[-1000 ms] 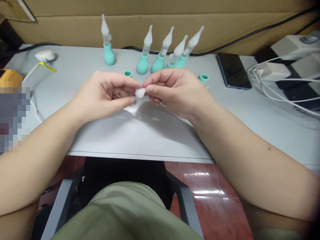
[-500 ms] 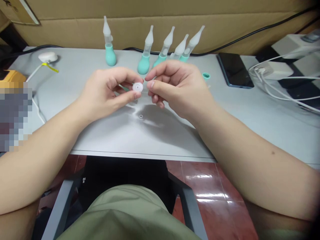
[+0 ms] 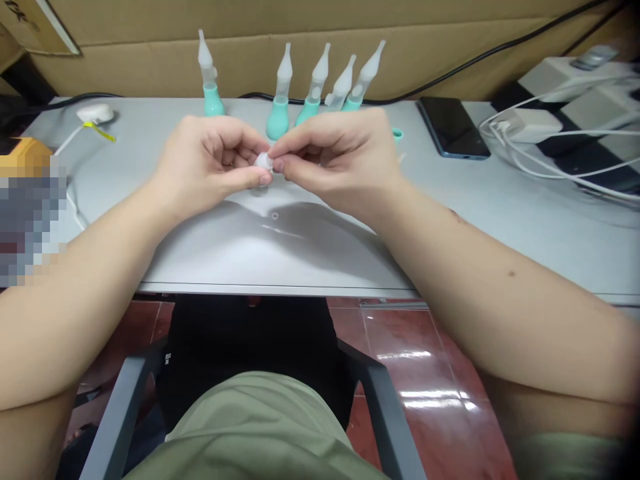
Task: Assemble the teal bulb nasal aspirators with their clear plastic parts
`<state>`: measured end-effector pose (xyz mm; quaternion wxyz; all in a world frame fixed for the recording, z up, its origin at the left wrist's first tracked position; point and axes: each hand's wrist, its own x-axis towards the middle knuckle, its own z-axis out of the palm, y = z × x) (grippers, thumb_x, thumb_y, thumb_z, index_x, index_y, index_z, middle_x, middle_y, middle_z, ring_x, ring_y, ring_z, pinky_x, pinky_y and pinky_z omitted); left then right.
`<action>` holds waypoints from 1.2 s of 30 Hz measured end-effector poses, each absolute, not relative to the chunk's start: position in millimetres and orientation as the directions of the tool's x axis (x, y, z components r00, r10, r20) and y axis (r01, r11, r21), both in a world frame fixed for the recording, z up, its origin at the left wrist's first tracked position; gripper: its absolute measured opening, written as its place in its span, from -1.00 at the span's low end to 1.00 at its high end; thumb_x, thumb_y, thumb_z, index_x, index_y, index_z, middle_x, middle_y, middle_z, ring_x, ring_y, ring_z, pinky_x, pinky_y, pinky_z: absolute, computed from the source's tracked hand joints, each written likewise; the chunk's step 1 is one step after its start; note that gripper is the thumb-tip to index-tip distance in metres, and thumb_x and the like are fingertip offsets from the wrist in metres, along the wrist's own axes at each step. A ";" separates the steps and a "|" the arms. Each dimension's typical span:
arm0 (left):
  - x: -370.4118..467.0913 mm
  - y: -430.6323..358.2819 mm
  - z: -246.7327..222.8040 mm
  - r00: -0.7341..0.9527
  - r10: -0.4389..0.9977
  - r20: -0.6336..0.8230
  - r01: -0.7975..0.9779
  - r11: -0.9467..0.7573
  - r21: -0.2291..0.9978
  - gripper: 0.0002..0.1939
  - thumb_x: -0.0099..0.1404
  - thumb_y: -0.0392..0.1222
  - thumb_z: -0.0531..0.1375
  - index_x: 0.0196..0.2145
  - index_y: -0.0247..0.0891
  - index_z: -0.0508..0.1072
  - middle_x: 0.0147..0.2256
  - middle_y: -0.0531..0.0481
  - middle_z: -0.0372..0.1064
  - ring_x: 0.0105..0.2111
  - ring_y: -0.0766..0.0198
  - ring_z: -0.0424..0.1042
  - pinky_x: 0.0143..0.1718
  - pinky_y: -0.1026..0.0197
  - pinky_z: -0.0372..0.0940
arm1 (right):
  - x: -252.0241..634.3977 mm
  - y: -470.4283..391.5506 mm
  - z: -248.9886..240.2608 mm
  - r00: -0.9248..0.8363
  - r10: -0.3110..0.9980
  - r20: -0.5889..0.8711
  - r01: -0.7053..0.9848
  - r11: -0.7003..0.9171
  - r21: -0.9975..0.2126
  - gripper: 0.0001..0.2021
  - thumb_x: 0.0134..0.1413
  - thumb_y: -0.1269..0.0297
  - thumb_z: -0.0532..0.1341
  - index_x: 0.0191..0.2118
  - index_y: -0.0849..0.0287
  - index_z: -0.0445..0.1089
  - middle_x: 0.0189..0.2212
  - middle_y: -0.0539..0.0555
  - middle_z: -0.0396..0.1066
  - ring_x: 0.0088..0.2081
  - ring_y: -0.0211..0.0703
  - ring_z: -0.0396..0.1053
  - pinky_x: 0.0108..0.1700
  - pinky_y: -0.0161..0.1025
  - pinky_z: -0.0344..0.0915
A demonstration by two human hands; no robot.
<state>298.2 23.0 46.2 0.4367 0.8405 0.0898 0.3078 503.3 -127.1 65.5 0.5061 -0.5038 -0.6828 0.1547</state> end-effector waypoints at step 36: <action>288.8 -3.5 52.9 0.679 0.515 0.523 0.050 -0.744 0.667 -0.70 0.36 0.21 0.63 -0.20 -0.03 0.86 -0.36 -0.01 0.61 -0.37 0.17 0.49 -0.26 0.00 0.53 | 499.2 -129.5 57.7 -0.033 0.844 0.535 0.743 0.379 -0.552 -0.86 0.48 0.39 0.33 -0.20 0.03 0.52 -0.17 0.11 0.72 -0.09 0.03 0.68 0.07 -0.02 0.62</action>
